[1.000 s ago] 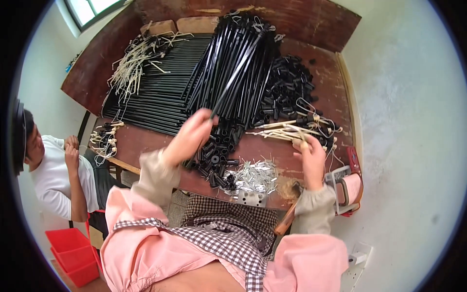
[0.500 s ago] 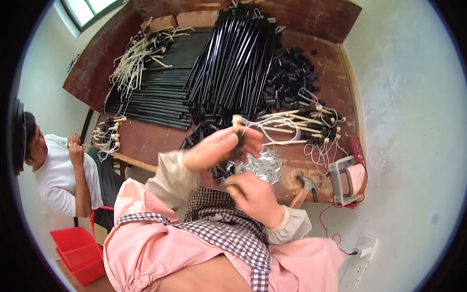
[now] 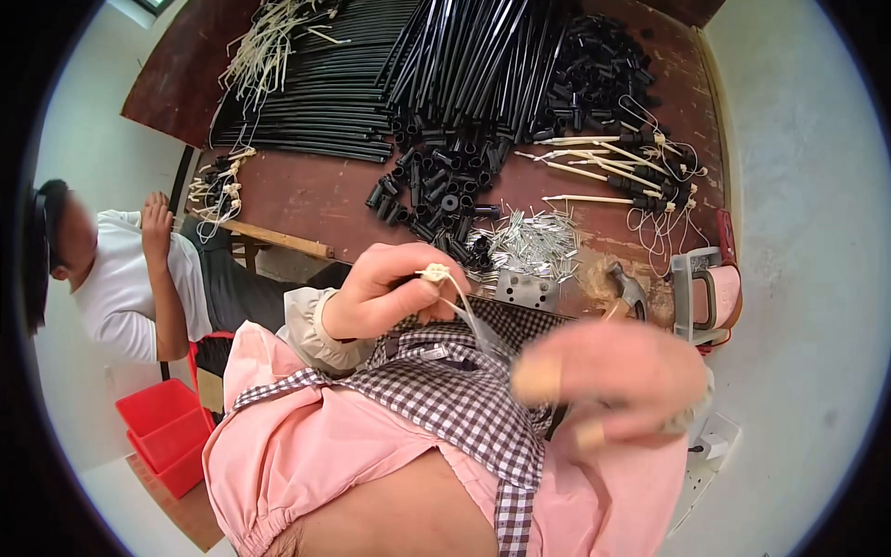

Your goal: Assembling small white plastic connectors onto black wires using a small hammer and a workbench fixture.

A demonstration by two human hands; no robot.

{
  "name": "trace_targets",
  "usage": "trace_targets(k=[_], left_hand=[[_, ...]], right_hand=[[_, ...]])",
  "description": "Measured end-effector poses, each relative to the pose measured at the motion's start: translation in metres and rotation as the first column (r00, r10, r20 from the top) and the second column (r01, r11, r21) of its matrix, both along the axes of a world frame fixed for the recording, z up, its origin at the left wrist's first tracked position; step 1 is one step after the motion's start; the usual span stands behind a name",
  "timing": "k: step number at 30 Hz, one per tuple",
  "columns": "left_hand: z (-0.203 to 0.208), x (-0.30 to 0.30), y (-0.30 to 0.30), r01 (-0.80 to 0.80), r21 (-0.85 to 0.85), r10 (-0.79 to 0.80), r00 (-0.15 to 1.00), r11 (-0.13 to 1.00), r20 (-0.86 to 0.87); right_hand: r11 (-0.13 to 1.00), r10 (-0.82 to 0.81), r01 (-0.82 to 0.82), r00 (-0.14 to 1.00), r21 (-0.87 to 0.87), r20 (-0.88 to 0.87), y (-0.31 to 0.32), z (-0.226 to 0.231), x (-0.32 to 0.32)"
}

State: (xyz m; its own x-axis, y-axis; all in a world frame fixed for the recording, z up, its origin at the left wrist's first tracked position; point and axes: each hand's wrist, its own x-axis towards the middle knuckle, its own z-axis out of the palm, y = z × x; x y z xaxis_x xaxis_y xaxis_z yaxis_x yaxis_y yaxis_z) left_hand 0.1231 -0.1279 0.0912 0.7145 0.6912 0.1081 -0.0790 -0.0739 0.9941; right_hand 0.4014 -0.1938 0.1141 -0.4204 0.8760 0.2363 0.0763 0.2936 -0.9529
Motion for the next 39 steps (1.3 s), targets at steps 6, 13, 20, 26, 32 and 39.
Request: trace_targets(k=[6,13,20,26,32,39], left_hand=[[-0.001,0.000,-0.004,0.047,0.040,-0.048,0.999,0.998,0.015],[-0.008,-0.001,-0.009,-0.123,0.346,0.127,0.992,0.930,0.011],[-0.013,0.001,-0.012,-0.065,0.482,0.089,0.996,0.874,-0.028],[-0.010,0.006,-0.016,-0.077,0.474,0.042,0.996,0.877,0.083],[-0.009,0.005,-0.015,-0.200,0.594,0.226,0.974,0.779,0.032],[-0.009,0.007,-0.020,-0.083,0.583,0.064,0.997,0.808,0.054]], right_hand=[[0.886,-0.463,0.455,0.882,-0.091,-0.094,0.013,0.028,-0.038],[0.980,-0.183,0.167,0.970,0.105,0.158,0.019,-0.005,-0.081],[0.924,-0.285,0.147,0.880,-0.354,-0.380,0.013,-0.048,-0.088],[0.980,-0.150,0.134,0.983,-0.145,-0.105,0.003,-0.039,-0.077],[0.918,-0.363,0.380,0.920,0.111,-0.148,-0.009,-0.030,-0.067],[0.919,-0.281,0.251,0.958,0.304,0.059,0.005,-0.019,-0.067]])
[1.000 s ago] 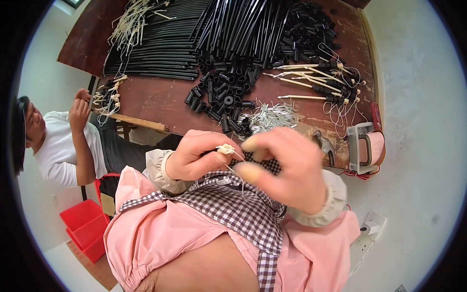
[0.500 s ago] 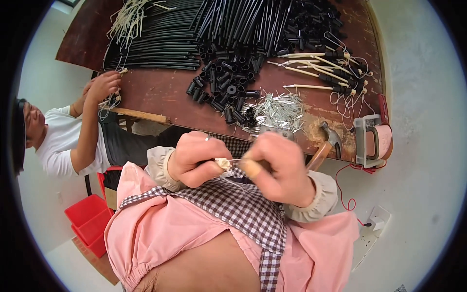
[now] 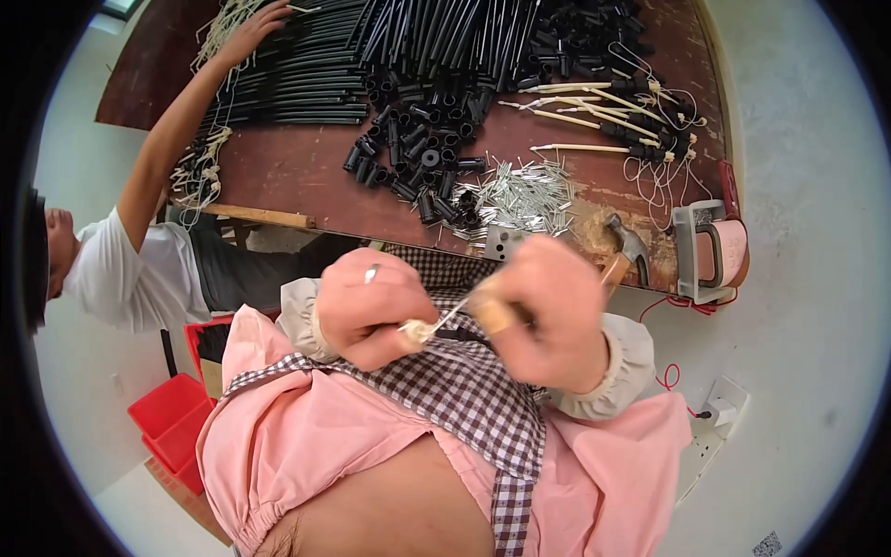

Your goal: Assembling small white plastic connectors onto black wires using a small hammer and a workbench fixture.

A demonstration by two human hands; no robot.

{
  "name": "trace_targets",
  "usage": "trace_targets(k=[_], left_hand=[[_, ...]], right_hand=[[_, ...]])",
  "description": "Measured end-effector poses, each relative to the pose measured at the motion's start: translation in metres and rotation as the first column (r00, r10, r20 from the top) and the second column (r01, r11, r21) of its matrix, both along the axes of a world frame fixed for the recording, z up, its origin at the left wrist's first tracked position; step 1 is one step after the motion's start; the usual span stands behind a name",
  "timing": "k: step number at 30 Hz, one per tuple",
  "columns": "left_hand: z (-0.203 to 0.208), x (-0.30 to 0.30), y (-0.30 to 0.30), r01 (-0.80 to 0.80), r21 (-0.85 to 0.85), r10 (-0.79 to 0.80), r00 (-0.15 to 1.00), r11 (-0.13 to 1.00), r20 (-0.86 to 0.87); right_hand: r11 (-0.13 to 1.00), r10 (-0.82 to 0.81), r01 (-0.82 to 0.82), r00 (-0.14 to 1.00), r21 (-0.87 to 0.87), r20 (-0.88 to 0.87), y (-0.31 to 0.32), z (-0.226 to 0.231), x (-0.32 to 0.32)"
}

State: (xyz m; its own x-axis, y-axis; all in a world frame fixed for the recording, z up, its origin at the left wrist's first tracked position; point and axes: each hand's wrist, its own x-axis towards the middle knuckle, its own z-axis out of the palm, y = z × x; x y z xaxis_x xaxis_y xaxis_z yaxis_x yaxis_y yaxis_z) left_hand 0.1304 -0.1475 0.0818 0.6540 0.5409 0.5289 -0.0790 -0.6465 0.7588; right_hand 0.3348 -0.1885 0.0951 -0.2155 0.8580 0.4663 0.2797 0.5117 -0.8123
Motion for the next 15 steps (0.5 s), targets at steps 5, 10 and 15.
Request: trace_targets(k=[5,10,15], left_hand=[[0.000,0.010,-0.004,-0.058,-0.199,0.080,0.991,0.978,0.104],[-0.008,-0.001,0.003,0.164,-0.477,-0.205,0.978,0.864,-0.034],[-0.023,-0.009,-0.001,0.509,-0.782,-0.638,0.746,0.361,0.191]], right_hand=[[0.936,0.100,-0.111,0.994,-0.334,-0.051,-0.004,-0.023,-0.009],[0.955,0.287,-0.272,0.948,-0.119,0.136,0.009,0.003,0.002],[0.911,0.412,-0.409,0.901,-0.051,0.136,0.003,0.011,-0.007]])
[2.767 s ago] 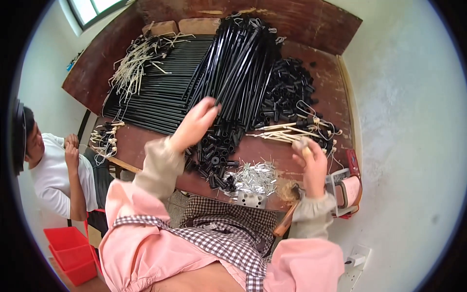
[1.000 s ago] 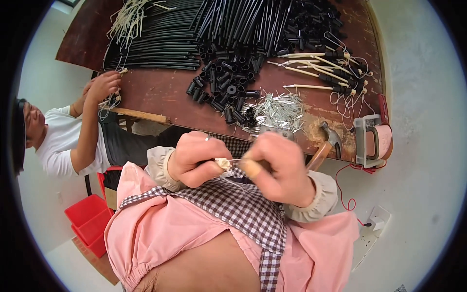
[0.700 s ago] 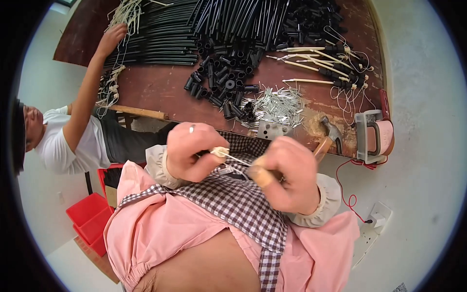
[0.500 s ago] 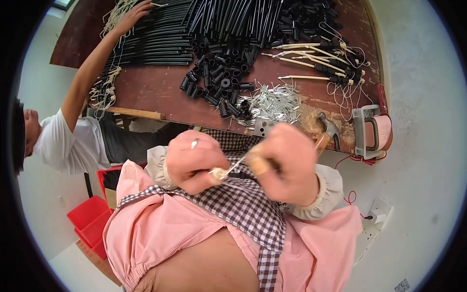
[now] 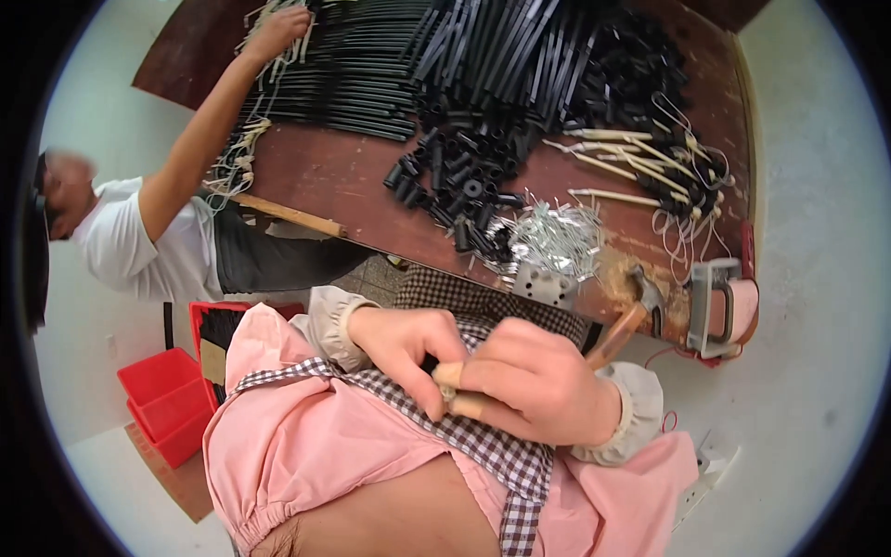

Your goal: Assembling small white plastic connectors onto black wires using a small hammer and a workbench fixture.

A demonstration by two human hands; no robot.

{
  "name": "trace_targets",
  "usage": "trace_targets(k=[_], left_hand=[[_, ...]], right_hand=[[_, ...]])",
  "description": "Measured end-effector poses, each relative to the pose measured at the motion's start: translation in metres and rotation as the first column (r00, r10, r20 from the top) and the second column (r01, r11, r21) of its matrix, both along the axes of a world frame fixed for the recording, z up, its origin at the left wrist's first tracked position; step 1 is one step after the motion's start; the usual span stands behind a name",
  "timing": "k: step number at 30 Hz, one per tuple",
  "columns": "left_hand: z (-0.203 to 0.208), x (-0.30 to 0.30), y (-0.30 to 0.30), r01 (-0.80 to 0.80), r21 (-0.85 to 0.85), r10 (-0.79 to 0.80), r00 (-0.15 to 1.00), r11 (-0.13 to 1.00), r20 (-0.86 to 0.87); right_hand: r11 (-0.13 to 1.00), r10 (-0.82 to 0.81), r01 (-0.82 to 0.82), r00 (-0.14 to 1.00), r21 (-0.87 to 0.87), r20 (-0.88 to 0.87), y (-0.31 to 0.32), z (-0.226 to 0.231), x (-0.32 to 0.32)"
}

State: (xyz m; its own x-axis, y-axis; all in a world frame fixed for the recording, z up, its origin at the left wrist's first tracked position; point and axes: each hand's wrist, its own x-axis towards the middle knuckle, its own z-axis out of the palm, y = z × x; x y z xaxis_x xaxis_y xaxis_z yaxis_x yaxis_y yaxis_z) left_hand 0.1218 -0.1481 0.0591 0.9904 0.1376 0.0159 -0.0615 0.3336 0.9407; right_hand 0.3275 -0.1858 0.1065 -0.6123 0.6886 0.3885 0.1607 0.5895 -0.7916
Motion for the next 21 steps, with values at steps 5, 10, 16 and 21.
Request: trace_targets(k=[5,10,16,21], left_hand=[[-0.010,-0.008,-0.001,0.036,-0.194,-0.059,0.992,0.980,-0.111],[0.002,-0.038,0.033,-0.364,0.513,0.489,0.862,0.778,-0.131],[-0.087,-0.141,0.167,0.032,0.857,0.727,0.545,-0.515,0.417],[-0.077,-0.136,0.181,-0.187,0.848,0.548,0.690,-0.496,0.473]], right_hand=[[0.997,-0.042,0.045,0.998,-0.067,0.050,-0.009,-0.004,-0.012],[0.988,-0.157,0.157,0.987,-0.003,-0.023,-0.003,-0.019,-0.016],[0.891,-0.394,0.311,0.891,-0.331,-0.226,-0.028,-0.030,0.005],[0.615,-0.769,0.714,0.448,-0.335,-0.456,-0.040,-0.038,0.022]])
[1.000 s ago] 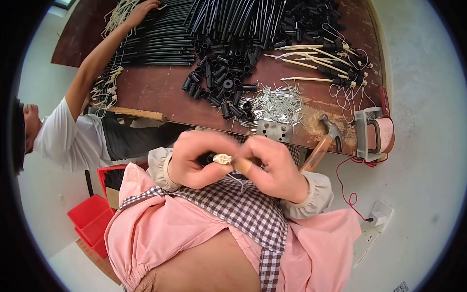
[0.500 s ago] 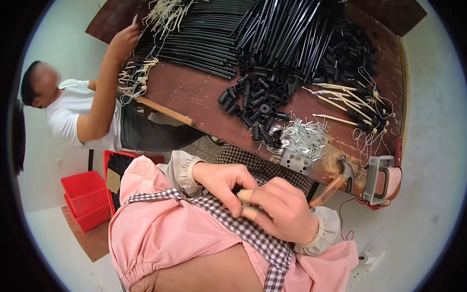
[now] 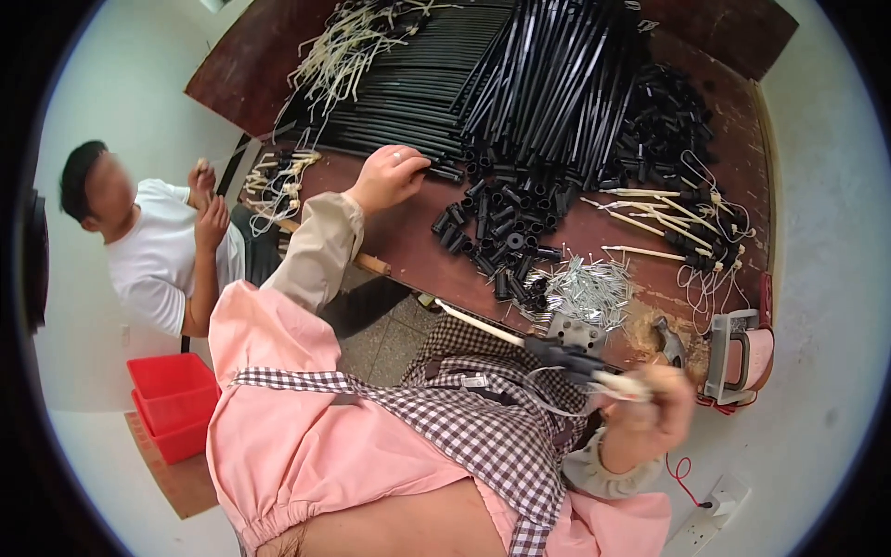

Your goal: Assembling small white plastic connectors onto black wires using a small hammer and a workbench fixture.

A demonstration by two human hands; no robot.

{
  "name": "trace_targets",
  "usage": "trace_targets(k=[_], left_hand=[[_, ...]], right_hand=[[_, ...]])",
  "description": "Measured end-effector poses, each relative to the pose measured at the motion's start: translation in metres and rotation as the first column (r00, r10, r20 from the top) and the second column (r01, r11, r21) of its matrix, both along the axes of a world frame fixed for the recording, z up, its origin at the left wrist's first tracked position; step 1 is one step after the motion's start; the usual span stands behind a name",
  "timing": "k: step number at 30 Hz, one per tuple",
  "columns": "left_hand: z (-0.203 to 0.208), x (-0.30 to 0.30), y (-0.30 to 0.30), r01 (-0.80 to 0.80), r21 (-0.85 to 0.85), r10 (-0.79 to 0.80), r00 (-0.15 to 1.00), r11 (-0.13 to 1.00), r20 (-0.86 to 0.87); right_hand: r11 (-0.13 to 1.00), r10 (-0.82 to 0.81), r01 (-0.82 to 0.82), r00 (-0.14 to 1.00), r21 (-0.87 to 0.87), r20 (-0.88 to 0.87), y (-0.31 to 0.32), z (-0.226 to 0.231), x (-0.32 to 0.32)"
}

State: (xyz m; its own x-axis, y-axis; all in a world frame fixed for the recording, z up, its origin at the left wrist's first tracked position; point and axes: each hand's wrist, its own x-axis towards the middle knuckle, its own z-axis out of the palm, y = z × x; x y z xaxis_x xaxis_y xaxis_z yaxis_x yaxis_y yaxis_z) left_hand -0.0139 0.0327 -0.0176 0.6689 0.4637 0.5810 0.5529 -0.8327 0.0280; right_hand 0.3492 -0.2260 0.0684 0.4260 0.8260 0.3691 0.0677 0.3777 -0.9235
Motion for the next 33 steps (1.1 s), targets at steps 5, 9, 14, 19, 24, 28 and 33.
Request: trace_targets(k=[5,9,14,19,24,28,33], left_hand=[[0.074,0.057,-0.052,0.128,-0.202,-0.080,0.970,0.971,0.229],[0.110,0.086,-0.080,0.311,-0.217,-0.238,0.921,0.925,0.307],[0.114,0.103,-0.086,0.380,-0.200,-0.327,0.910,0.903,0.253],[0.115,0.110,-0.086,0.392,-0.224,-0.326,0.902,0.892,0.282],[0.124,0.122,-0.100,0.437,-0.140,-0.380,0.871,0.888,0.309],[0.138,0.131,-0.128,0.420,-0.117,-0.380,0.886,0.900,0.266],[0.164,0.138,-0.166,0.415,-0.269,-0.325,0.889,0.869,0.322]], right_hand=[[0.808,-0.584,0.562,0.804,0.177,0.112,0.011,0.007,0.037],[0.799,-0.555,0.562,0.826,0.212,-0.099,-0.001,0.023,0.048],[0.828,-0.520,0.495,0.854,0.263,0.030,-0.008,0.021,0.048],[0.753,-0.580,0.553,0.814,0.357,-0.037,-0.032,0.033,0.069],[0.819,-0.311,0.391,0.918,0.420,-0.248,-0.037,0.035,0.071],[0.710,-0.536,0.683,0.681,0.170,-0.499,-0.017,0.056,0.053],[0.705,0.598,-0.217,0.694,0.675,-0.401,-0.037,0.035,0.137]])
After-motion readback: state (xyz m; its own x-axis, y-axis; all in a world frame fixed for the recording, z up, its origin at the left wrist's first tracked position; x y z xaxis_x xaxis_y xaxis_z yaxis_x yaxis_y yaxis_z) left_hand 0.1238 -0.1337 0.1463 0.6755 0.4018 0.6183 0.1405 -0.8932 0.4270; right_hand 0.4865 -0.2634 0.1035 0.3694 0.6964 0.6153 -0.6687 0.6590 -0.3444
